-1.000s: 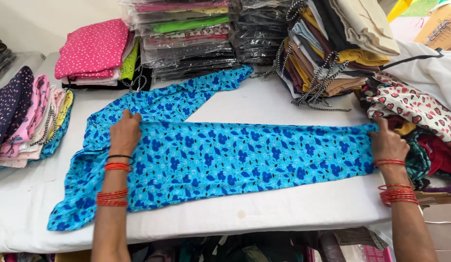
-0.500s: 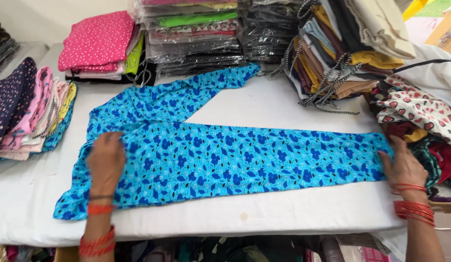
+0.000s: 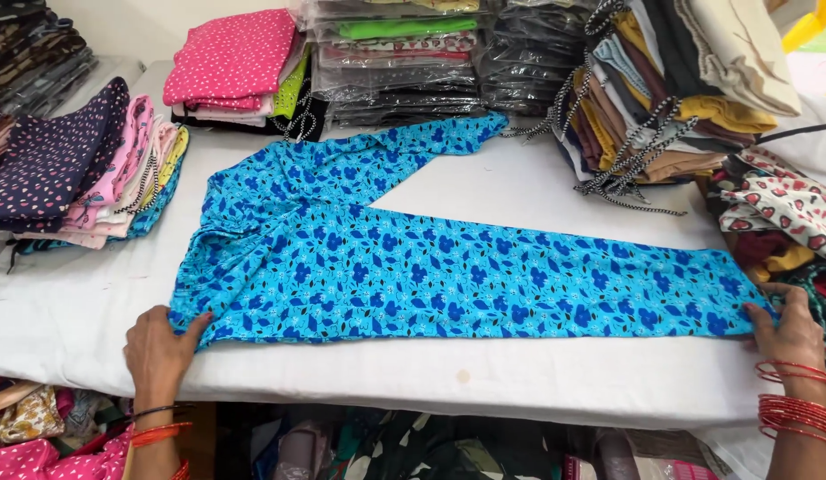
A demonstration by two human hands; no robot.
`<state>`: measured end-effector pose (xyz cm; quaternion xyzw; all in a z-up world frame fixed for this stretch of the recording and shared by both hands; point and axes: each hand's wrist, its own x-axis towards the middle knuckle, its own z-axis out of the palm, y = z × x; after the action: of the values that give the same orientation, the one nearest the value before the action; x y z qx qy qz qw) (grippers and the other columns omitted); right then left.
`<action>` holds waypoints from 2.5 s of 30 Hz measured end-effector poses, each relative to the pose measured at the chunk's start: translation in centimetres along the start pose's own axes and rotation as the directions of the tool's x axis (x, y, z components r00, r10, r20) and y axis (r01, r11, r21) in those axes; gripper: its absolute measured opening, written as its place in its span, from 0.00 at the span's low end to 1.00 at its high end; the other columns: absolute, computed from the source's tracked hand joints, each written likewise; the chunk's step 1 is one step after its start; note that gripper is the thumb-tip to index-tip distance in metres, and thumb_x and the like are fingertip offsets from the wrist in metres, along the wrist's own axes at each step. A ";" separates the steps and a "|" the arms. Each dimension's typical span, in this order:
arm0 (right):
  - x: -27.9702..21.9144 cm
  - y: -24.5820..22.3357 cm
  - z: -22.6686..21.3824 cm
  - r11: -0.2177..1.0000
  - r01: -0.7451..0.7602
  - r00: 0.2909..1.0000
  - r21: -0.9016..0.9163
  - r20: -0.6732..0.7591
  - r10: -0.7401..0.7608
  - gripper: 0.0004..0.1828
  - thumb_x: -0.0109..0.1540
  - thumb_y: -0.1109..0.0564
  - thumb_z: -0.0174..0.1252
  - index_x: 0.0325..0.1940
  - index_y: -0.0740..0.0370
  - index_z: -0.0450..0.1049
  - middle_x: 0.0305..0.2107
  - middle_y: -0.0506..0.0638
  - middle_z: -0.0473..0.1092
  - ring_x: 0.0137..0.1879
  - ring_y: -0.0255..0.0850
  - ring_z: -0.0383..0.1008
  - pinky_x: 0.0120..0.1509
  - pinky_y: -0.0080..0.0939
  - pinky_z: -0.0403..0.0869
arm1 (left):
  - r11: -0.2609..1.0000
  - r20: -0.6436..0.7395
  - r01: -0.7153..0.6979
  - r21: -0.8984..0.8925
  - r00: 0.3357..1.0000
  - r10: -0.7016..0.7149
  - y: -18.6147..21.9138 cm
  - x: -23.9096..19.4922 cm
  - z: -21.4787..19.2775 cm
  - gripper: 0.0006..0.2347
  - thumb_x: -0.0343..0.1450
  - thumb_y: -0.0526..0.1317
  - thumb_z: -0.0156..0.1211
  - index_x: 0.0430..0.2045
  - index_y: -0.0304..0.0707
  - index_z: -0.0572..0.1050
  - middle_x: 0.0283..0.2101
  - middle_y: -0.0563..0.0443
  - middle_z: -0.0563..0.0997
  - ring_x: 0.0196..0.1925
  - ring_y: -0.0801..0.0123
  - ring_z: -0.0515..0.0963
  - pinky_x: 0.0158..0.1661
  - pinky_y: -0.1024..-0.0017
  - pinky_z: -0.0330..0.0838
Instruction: Folding various pairs of patterned trousers on a flat surface.
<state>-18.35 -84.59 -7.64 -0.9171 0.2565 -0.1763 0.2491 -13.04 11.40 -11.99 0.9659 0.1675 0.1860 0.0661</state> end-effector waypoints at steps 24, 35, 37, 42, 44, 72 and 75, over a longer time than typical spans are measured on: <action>0.0 8.0 1.6 0.802 0.168 0.928 -0.573 -0.183 -0.325 0.15 0.68 0.49 0.63 0.53 0.59 0.75 0.41 0.59 0.76 0.46 0.52 0.76 0.55 0.47 0.77 | 0.965 -0.196 0.031 0.261 0.980 0.022 2.7 0.0 -10.1 0.28 0.61 0.44 0.76 0.55 0.36 0.74 0.50 0.35 0.80 0.50 0.45 0.79 0.44 0.54 0.73; 0.9 -13.4 5.2 0.722 0.662 0.750 -0.203 0.200 -0.631 0.25 0.66 0.57 0.53 0.69 0.48 0.67 0.53 0.57 0.73 0.60 0.57 0.72 0.63 0.58 0.68 | 0.596 -0.054 -0.589 -0.546 0.734 0.677 20.7 5.3 -2.3 0.19 0.68 0.25 0.52 0.53 0.38 0.75 0.54 0.37 0.79 0.53 0.43 0.78 0.49 0.56 0.75; 2.6 -12.6 6.0 0.716 0.666 0.745 -0.207 0.214 -0.631 0.25 0.67 0.57 0.53 0.69 0.47 0.66 0.55 0.57 0.73 0.61 0.57 0.71 0.64 0.60 0.66 | 0.537 -0.099 -0.661 -0.524 0.674 0.732 21.9 6.5 0.8 0.23 0.65 0.22 0.47 0.54 0.39 0.75 0.57 0.38 0.78 0.55 0.43 0.78 0.51 0.57 0.76; 5.2 -9.6 4.2 0.779 0.574 0.814 -0.253 0.276 -0.511 0.16 0.64 0.52 0.58 0.56 0.43 0.76 0.47 0.51 0.76 0.58 0.51 0.74 0.61 0.59 0.68 | 0.682 0.102 -0.563 -0.466 0.732 0.674 22.4 8.8 2.7 0.09 0.69 0.35 0.62 0.41 0.40 0.76 0.52 0.43 0.78 0.51 0.43 0.79 0.46 0.54 0.75; 5.8 -8.3 3.5 0.808 0.542 0.831 -0.232 0.294 -0.473 0.15 0.63 0.51 0.60 0.54 0.44 0.78 0.45 0.52 0.76 0.55 0.52 0.75 0.60 0.57 0.70 | 0.715 0.176 -0.504 -0.485 0.744 0.644 22.8 8.7 0.6 0.08 0.69 0.36 0.63 0.40 0.39 0.76 0.50 0.43 0.77 0.49 0.43 0.79 0.44 0.53 0.75; -8.2 -23.0 12.7 0.530 0.825 0.451 0.193 0.339 -0.825 0.42 0.61 0.50 0.59 0.75 0.67 0.54 0.71 0.65 0.53 0.78 0.56 0.51 0.81 0.54 0.51 | 0.446 0.143 -0.677 -0.585 0.456 0.879 33.6 -2.0 -0.7 0.23 0.73 0.45 0.58 0.62 0.34 0.66 0.67 0.35 0.66 0.70 0.45 0.65 0.66 0.51 0.58; -12.0 -25.2 14.6 0.433 0.880 0.321 0.197 0.427 -0.845 0.43 0.65 0.42 0.55 0.76 0.68 0.50 0.73 0.66 0.50 0.79 0.57 0.47 0.80 0.55 0.46 | 0.370 0.162 -0.737 -0.565 0.341 0.926 36.9 -6.3 -0.1 0.29 0.74 0.53 0.52 0.68 0.38 0.59 0.72 0.35 0.56 0.74 0.42 0.53 0.68 0.44 0.43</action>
<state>-11.82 -53.78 -8.08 -0.9319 -0.3324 -0.0464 0.1374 -7.54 -25.27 -7.05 0.8848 -0.4260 -0.0110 0.1887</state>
